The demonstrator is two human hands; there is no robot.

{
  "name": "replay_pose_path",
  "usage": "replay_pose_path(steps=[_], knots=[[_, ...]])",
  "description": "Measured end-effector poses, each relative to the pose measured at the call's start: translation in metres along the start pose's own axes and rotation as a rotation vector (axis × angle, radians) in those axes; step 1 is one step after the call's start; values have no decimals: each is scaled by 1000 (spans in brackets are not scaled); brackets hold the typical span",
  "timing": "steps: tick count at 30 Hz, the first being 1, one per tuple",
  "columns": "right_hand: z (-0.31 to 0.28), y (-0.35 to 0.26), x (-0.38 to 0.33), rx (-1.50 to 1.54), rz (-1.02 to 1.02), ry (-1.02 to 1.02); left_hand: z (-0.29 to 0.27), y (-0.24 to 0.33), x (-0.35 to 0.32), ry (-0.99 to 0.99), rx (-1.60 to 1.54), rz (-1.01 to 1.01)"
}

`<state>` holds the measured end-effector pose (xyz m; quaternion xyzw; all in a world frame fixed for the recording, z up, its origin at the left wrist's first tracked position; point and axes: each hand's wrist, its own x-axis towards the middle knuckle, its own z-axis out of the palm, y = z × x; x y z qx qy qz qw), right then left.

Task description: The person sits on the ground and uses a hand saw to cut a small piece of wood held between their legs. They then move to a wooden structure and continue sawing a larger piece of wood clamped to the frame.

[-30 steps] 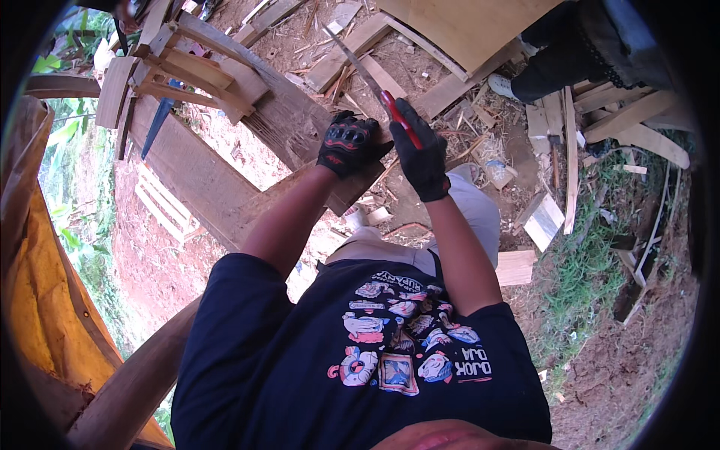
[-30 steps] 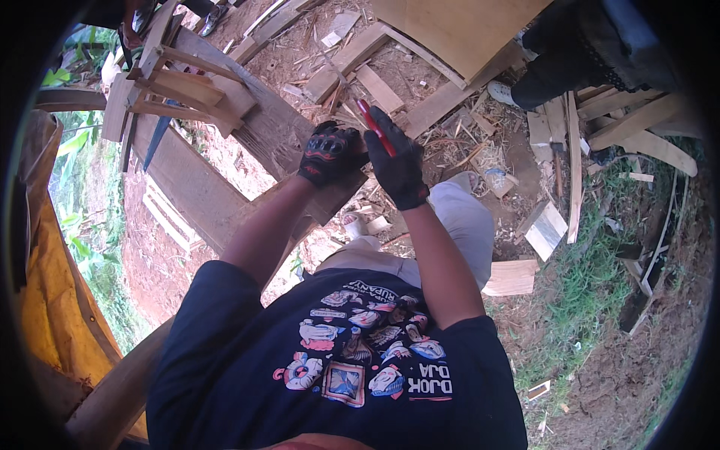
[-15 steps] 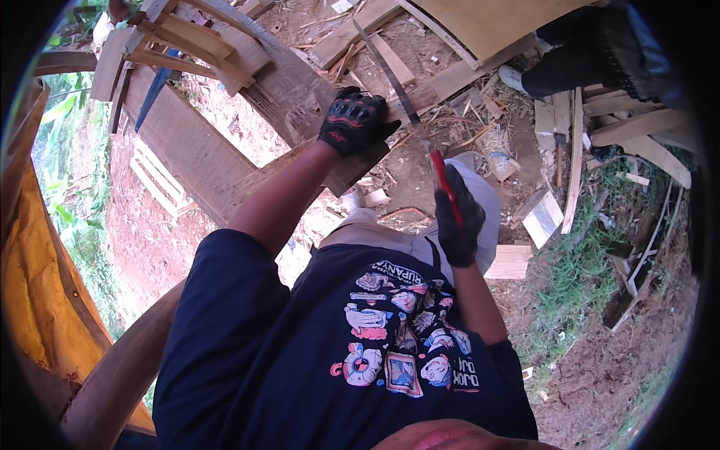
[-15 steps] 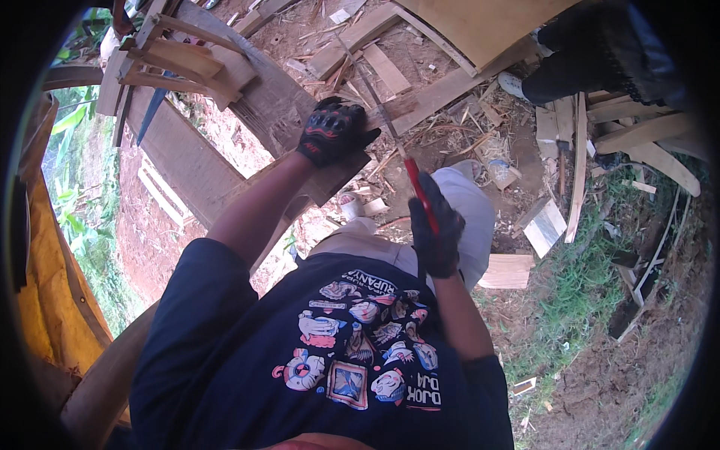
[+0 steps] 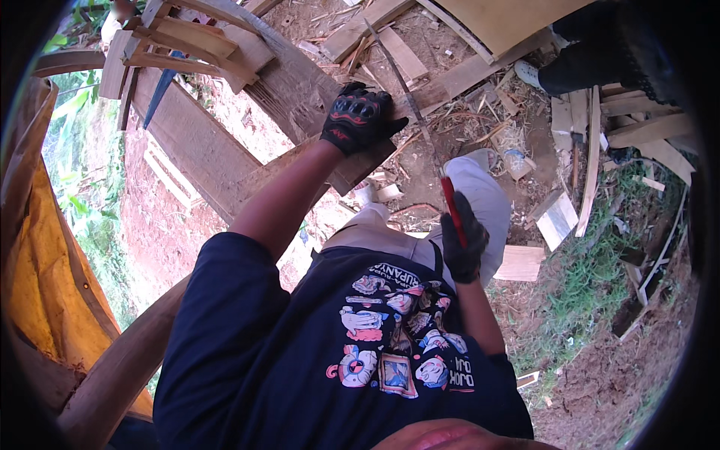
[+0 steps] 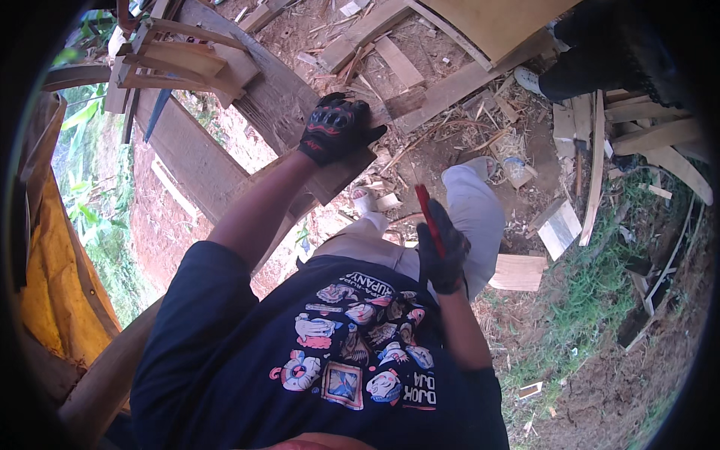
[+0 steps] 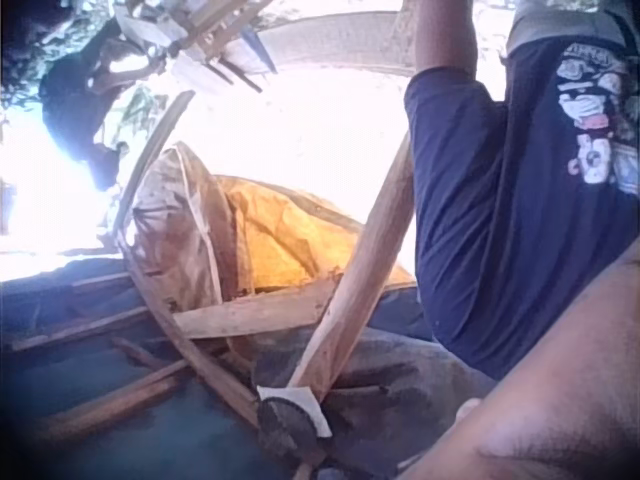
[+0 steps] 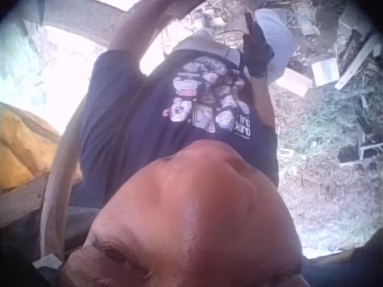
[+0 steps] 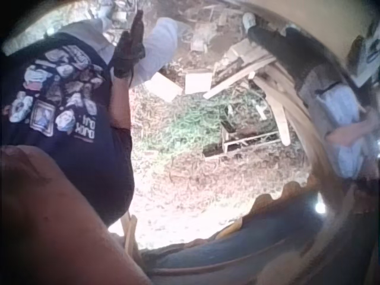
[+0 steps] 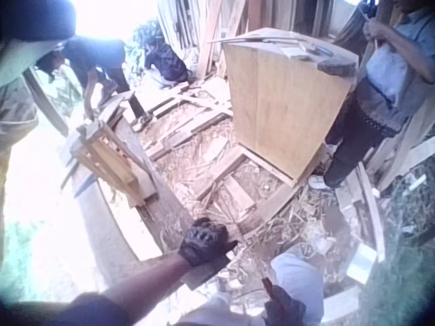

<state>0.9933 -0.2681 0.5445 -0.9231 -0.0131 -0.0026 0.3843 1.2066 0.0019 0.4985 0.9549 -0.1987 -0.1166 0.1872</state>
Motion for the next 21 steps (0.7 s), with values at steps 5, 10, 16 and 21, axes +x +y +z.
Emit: replay_pose_path(steps=[5,10,16,21], knots=[[-2,-16,10,81,2,7,-2,2,4,-62,48,9],[68,-17,130,197,-281,232,2,-5,0,28,41,43],[55,-28,134,378,-107,154,2,2,-1,77,61,27],[-5,-8,7,169,91,-17,6,-2,1,77,11,79]])
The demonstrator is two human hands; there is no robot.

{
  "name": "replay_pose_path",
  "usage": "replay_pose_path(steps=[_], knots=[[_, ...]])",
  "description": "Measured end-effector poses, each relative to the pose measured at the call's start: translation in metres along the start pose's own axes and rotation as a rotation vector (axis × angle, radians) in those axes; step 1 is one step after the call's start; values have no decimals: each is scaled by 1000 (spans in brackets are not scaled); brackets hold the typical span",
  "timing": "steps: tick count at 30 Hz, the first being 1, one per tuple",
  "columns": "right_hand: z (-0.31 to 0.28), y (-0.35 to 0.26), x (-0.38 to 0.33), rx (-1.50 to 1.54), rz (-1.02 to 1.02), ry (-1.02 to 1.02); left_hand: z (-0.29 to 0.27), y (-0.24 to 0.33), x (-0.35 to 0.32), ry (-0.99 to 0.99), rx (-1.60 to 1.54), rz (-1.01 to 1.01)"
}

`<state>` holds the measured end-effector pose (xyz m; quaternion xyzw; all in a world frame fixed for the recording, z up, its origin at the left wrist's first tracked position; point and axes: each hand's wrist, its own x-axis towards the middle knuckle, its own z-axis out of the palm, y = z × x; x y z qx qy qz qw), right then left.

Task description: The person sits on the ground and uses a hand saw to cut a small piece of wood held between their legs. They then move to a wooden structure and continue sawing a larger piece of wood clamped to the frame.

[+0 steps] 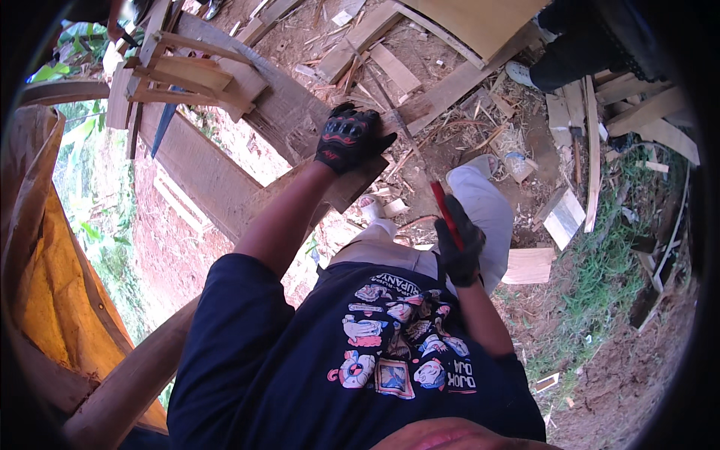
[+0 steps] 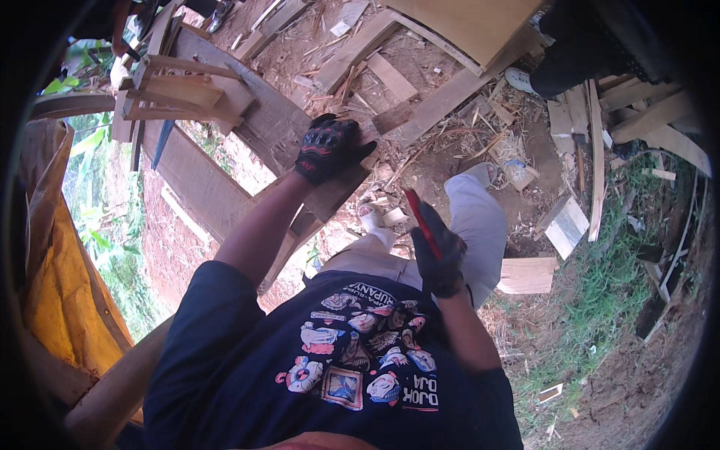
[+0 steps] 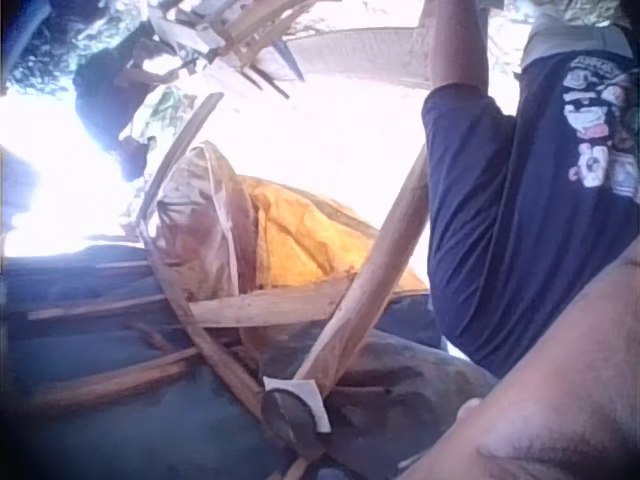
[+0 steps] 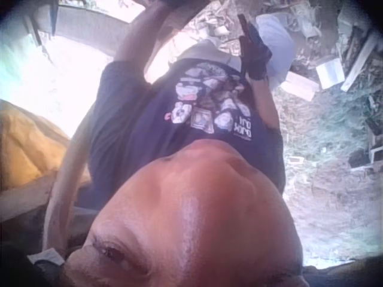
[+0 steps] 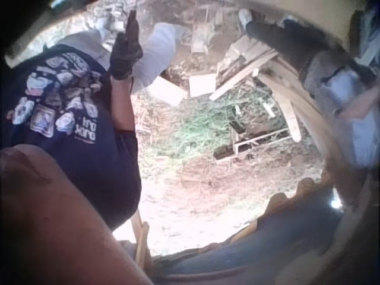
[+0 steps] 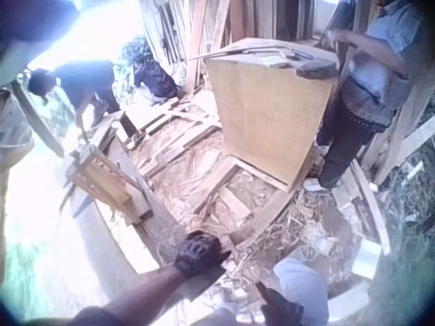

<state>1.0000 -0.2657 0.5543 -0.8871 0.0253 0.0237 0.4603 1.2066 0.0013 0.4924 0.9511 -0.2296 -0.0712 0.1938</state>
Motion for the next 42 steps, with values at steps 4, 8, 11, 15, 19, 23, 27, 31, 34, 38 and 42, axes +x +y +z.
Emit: replay_pose_path(steps=[4,8,11,15,19,23,27,31,34,38,42], knots=[[-9,-5,-20,-66,-14,20,-1,-1,-2,-32,-8,-13],[31,-11,74,30,-248,140,-3,1,2,-7,-1,-32],[66,-21,157,34,-505,223,-8,0,0,-20,2,-39],[73,-26,173,111,-447,205,-11,6,3,-23,-24,-90],[39,-3,89,68,-254,118,-10,5,6,-58,41,-81],[-27,8,-17,-144,-82,-51,-7,5,1,-64,8,-66],[-36,4,-22,-175,-93,-68,-4,3,2,-33,26,-52],[21,2,66,-13,-212,44,-3,0,2,-23,-11,-57],[63,-19,141,158,-360,127,-11,3,0,-18,-43,-87],[78,-16,168,110,-445,171,-11,4,0,-35,-13,-81],[49,12,93,163,-208,120,-8,5,4,-81,37,-101]])
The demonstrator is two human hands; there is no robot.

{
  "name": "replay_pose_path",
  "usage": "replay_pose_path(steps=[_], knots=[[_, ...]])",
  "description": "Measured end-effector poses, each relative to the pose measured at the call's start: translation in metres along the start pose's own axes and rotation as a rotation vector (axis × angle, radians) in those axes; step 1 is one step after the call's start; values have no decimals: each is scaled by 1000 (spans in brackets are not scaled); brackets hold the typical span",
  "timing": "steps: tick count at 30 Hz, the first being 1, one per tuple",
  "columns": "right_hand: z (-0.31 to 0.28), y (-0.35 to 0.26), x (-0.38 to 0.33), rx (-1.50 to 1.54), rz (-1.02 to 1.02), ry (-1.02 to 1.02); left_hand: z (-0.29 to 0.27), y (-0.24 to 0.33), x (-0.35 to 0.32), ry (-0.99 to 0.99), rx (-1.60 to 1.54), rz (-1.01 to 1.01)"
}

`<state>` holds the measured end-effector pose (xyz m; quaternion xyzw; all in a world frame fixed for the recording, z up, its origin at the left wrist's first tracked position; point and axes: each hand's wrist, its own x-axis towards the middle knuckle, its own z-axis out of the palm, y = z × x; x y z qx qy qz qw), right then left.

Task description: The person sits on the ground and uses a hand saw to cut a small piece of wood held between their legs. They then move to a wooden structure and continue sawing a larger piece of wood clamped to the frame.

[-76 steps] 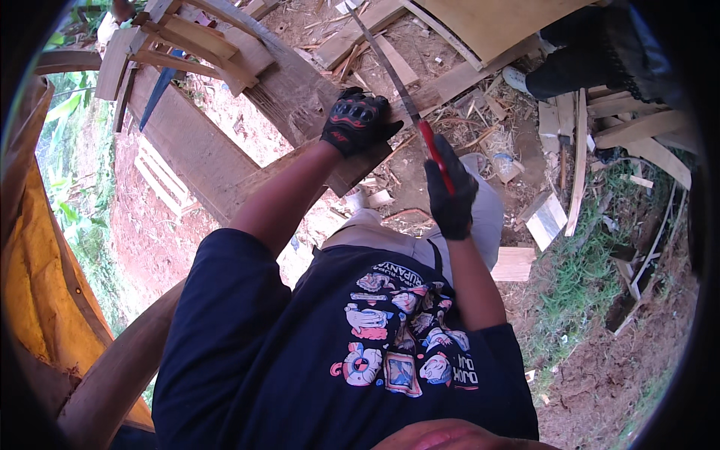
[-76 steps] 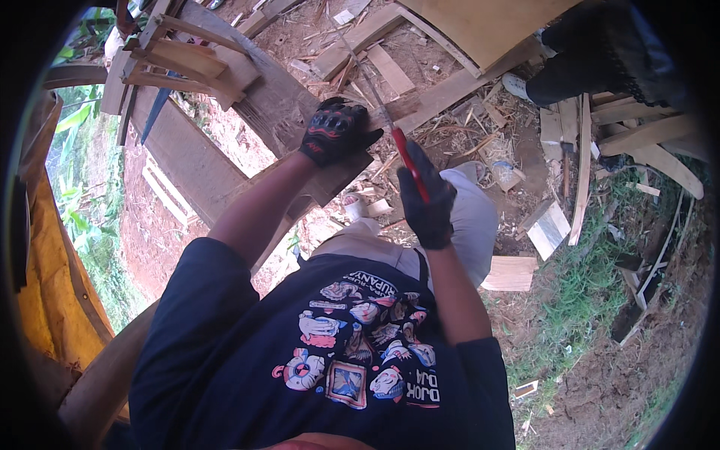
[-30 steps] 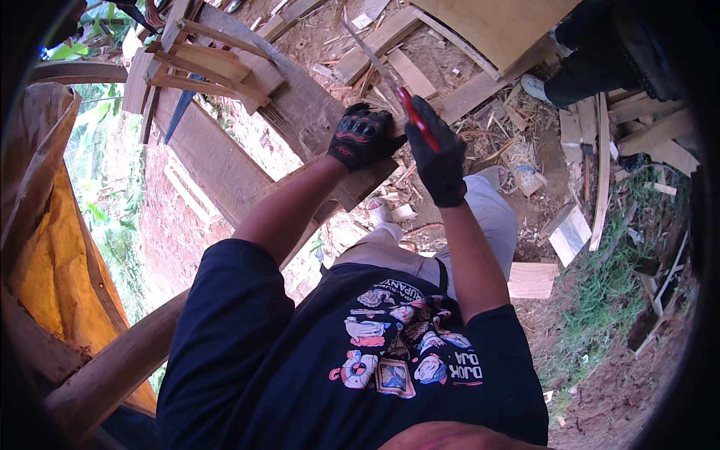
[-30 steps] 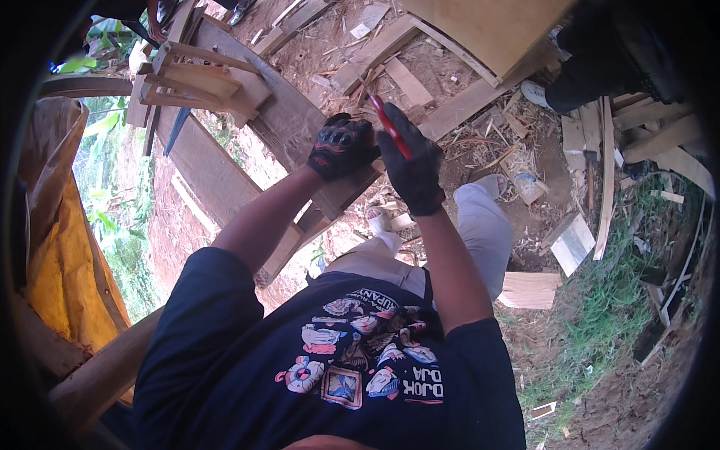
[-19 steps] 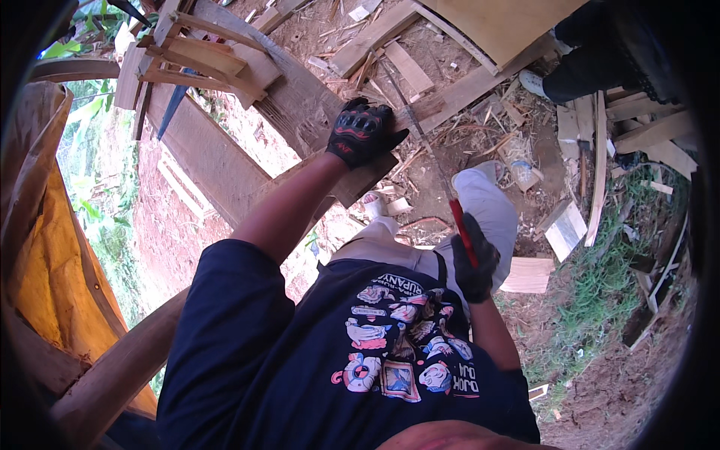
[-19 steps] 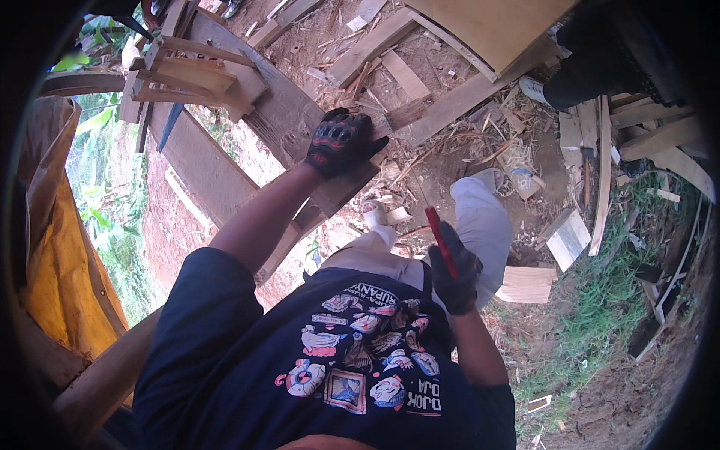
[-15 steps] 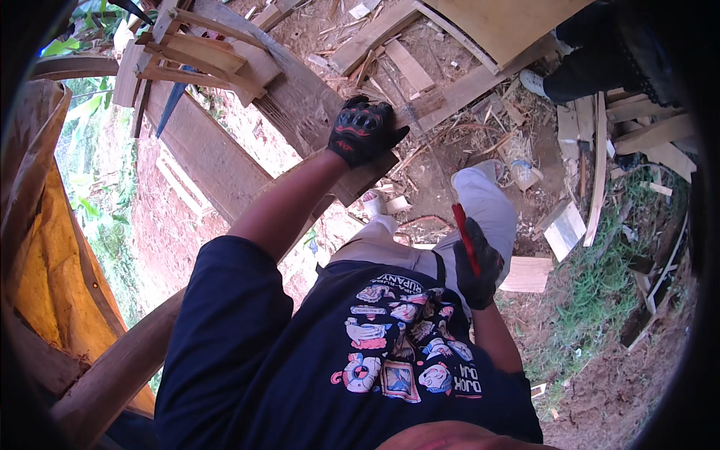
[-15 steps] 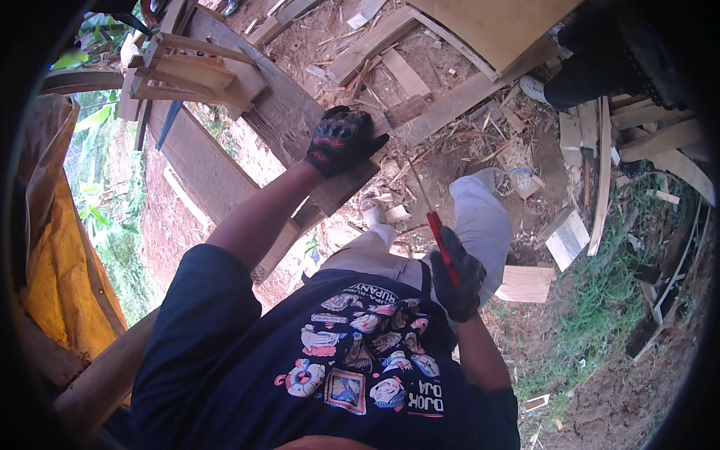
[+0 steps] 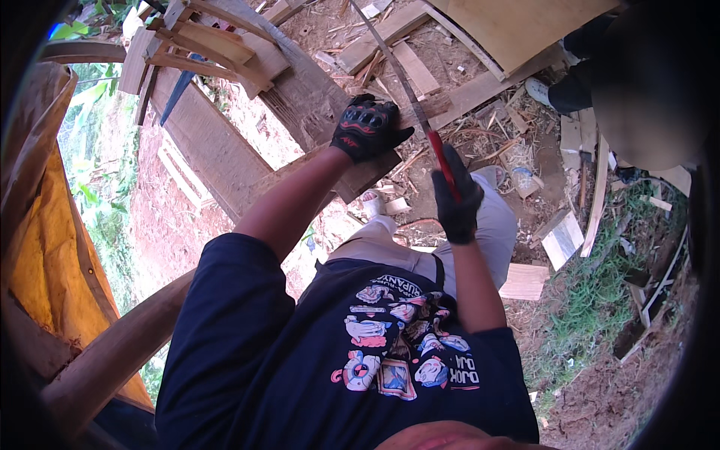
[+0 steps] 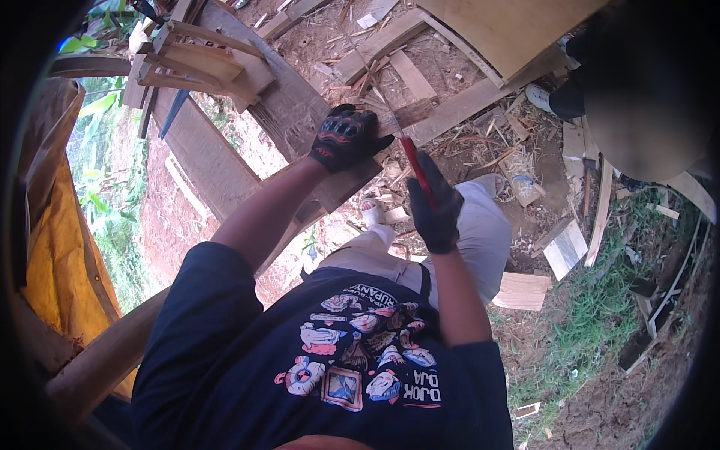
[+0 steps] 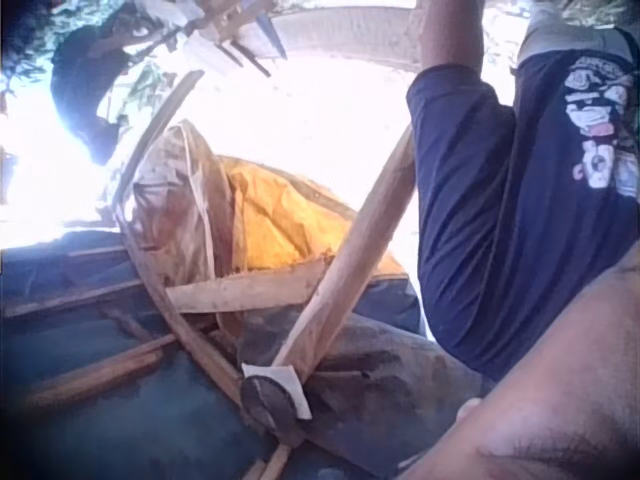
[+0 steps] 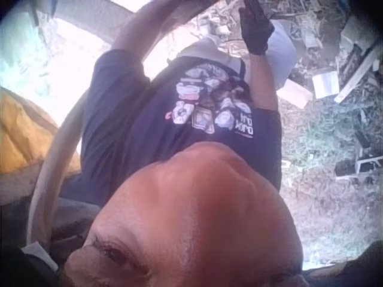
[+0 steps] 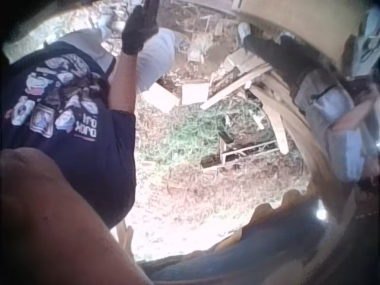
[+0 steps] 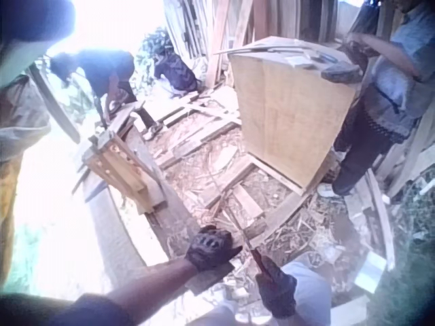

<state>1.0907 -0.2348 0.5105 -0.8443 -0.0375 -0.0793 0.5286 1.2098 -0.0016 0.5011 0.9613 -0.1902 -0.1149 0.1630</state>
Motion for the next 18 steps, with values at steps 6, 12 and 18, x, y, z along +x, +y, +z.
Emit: replay_pose_path(steps=[6,12,18], knots=[[-85,-17,-117,-320,67,-124,-1,4,0,-52,-3,-31],[-46,-54,-43,-289,-46,-80,3,-3,1,3,-2,5],[8,-31,73,-529,-452,-106,-4,1,-2,-24,-8,-9]])
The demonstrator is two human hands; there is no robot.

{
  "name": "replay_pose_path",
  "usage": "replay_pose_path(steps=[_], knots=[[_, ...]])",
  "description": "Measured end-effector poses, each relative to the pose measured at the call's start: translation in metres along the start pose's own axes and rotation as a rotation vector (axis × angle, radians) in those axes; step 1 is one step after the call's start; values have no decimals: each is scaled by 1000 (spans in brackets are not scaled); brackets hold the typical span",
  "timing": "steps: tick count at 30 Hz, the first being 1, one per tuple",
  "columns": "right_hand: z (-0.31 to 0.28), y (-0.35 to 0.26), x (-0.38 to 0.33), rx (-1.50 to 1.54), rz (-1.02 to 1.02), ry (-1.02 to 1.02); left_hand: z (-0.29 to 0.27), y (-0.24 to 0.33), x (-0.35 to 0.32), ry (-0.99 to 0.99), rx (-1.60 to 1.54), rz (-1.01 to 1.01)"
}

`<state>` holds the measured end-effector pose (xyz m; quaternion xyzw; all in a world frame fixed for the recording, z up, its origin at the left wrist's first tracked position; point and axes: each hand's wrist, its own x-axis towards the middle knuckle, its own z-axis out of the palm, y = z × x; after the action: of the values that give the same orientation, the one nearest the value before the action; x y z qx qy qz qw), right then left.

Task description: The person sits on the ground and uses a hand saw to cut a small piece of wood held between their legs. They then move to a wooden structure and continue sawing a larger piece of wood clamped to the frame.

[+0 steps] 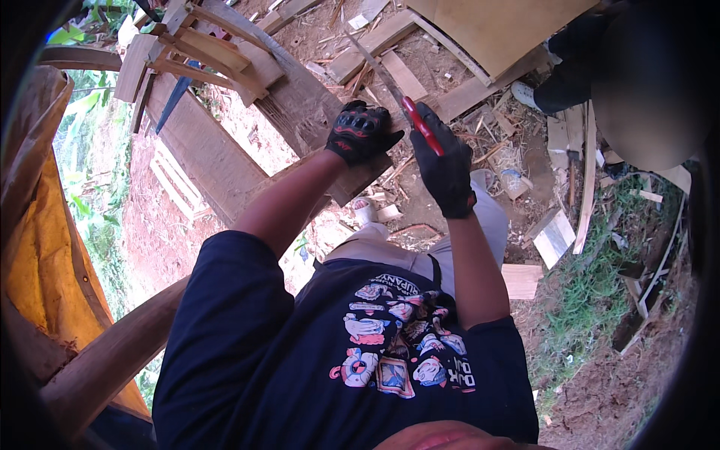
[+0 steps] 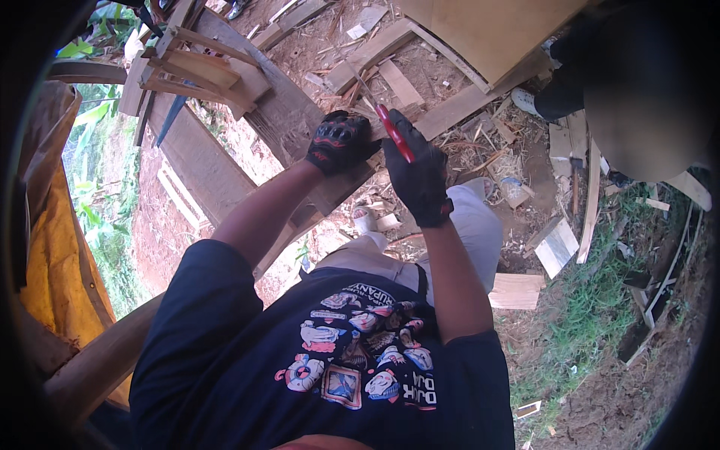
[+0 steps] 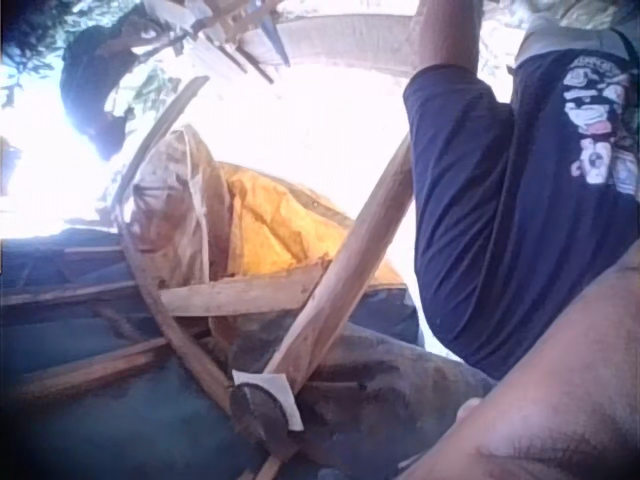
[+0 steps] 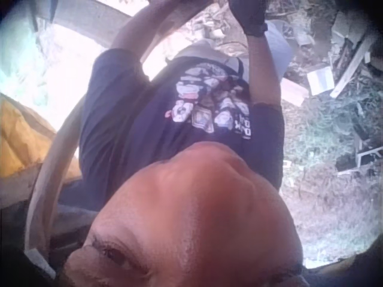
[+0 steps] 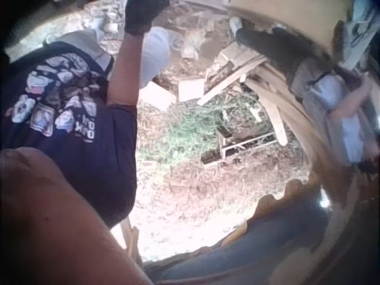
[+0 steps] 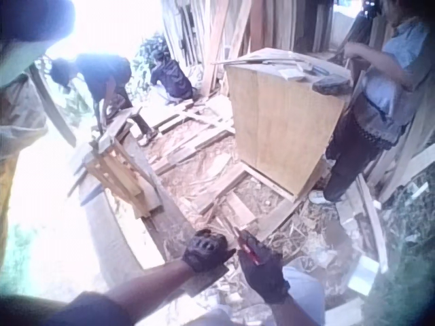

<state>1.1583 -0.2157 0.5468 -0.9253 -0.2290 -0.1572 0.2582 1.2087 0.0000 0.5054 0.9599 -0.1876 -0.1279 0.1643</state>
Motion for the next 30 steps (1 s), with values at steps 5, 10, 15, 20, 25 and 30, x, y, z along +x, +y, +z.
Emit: replay_pose_path(steps=[5,10,15,20,25,30], knots=[[-15,-5,-9,307,234,23,6,1,-4,16,-2,85],[-81,-53,-37,291,423,-138,13,4,-2,78,-68,-6],[-167,-88,-56,246,615,-306,16,2,-1,52,-102,3],[-184,-91,-30,203,516,-298,19,-3,-1,93,-154,-16],[-168,-69,3,322,556,-247,17,2,-3,76,-191,-3],[-126,-61,31,319,366,-232,27,18,-6,154,-169,-56]])
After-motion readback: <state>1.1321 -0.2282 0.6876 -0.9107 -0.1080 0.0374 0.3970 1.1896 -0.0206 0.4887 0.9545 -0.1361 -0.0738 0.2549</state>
